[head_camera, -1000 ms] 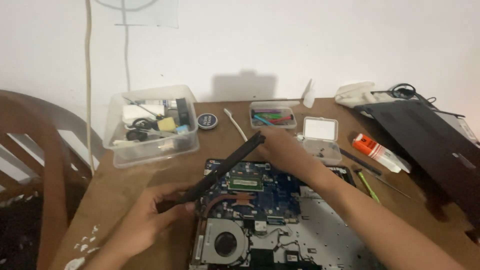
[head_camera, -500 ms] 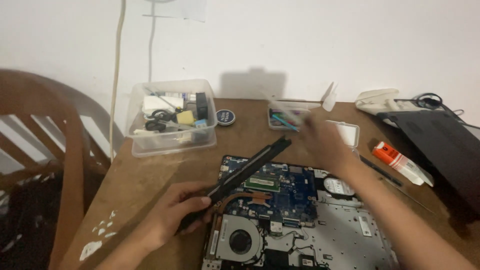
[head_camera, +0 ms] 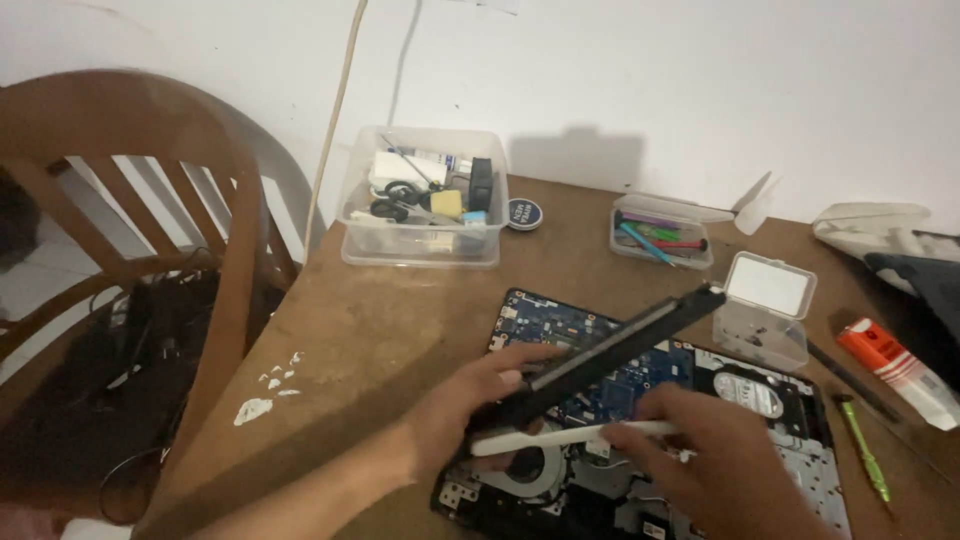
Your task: Cleaning a laptop battery with a brush and reassembling the laptop components on a workbench.
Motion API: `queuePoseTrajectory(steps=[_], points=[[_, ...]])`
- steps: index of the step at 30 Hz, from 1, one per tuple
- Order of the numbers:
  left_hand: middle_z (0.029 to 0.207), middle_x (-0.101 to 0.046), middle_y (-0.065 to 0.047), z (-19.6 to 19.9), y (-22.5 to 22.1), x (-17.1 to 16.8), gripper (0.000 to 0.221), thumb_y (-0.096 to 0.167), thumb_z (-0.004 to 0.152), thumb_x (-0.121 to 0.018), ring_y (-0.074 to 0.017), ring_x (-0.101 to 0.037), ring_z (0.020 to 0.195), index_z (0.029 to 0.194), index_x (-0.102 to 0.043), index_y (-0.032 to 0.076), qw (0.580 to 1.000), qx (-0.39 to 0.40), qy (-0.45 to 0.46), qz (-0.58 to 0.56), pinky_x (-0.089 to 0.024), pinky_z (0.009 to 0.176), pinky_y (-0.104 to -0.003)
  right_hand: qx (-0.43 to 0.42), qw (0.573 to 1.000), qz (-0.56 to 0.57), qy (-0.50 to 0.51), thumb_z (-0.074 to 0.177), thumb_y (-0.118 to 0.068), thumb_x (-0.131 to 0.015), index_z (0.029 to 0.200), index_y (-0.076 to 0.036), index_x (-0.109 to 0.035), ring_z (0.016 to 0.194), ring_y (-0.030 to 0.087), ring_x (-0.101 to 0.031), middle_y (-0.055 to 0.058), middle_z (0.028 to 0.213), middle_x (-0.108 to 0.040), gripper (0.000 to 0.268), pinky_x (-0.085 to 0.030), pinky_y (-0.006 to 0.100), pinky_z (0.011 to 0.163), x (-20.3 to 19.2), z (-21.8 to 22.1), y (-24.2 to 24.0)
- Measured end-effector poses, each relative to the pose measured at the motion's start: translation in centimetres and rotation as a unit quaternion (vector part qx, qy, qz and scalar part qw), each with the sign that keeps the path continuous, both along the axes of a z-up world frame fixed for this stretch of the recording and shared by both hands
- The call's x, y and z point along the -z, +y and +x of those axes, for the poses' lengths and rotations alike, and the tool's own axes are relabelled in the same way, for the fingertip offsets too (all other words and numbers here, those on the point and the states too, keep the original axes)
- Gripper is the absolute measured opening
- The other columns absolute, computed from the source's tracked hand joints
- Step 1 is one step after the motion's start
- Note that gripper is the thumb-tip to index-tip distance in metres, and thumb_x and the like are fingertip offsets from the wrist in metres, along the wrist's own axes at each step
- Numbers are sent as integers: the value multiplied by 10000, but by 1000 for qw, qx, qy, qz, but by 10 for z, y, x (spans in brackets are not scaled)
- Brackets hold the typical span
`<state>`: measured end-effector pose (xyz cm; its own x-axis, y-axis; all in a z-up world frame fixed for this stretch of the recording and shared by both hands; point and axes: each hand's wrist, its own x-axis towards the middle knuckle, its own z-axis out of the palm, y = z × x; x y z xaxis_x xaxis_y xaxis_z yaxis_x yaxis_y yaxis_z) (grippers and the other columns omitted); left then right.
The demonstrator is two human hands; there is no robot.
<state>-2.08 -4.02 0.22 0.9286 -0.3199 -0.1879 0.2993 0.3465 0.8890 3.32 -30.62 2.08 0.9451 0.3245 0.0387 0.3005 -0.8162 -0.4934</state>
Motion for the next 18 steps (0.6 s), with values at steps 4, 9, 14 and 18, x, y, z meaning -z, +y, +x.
queuePoseTrajectory(steps=[4, 9, 14, 18], points=[[699, -494, -47, -13, -7, -24, 654, 564, 969, -340, -103, -414, 499, 1417, -578, 152, 997, 42, -67, 20, -348, 443, -213, -13, 992, -122, -1, 754, -577, -835, 797, -334, -763, 668, 110, -790, -105, 698, -819, 257, -562, 319, 652, 12, 1, 2], [691, -419, -24, -14, -3, -23, 674, 571, 981, -288, -83, -362, 460, 1450, -542, 158, 995, 50, -74, 41, -284, 402, -193, 112, 973, -199, 32, 784, -495, -808, 901, -433, -862, 770, 14, -839, -232, 867, -873, 143, -606, 226, 741, -24, 11, -22], [712, -428, -34, -11, -4, -21, 650, 549, 993, -279, -92, -353, 410, 1454, -537, 170, 996, -12, -83, 27, -279, 350, -203, 149, 970, -120, -149, 794, -440, -837, 821, -228, -808, 668, 153, -739, -49, 840, -769, 216, -554, 323, 633, 0, 22, -67], [948, -624, -89, -15, -8, -33, 729, 585, 959, -215, -132, -453, 677, 1482, -545, 198, 994, -5, -71, 88, -493, 601, -266, 62, 942, -303, 133, 837, -612, -748, 802, -440, -838, 733, -49, -745, -224, 783, -806, 197, -586, 151, 737, -28, -13, 23]])
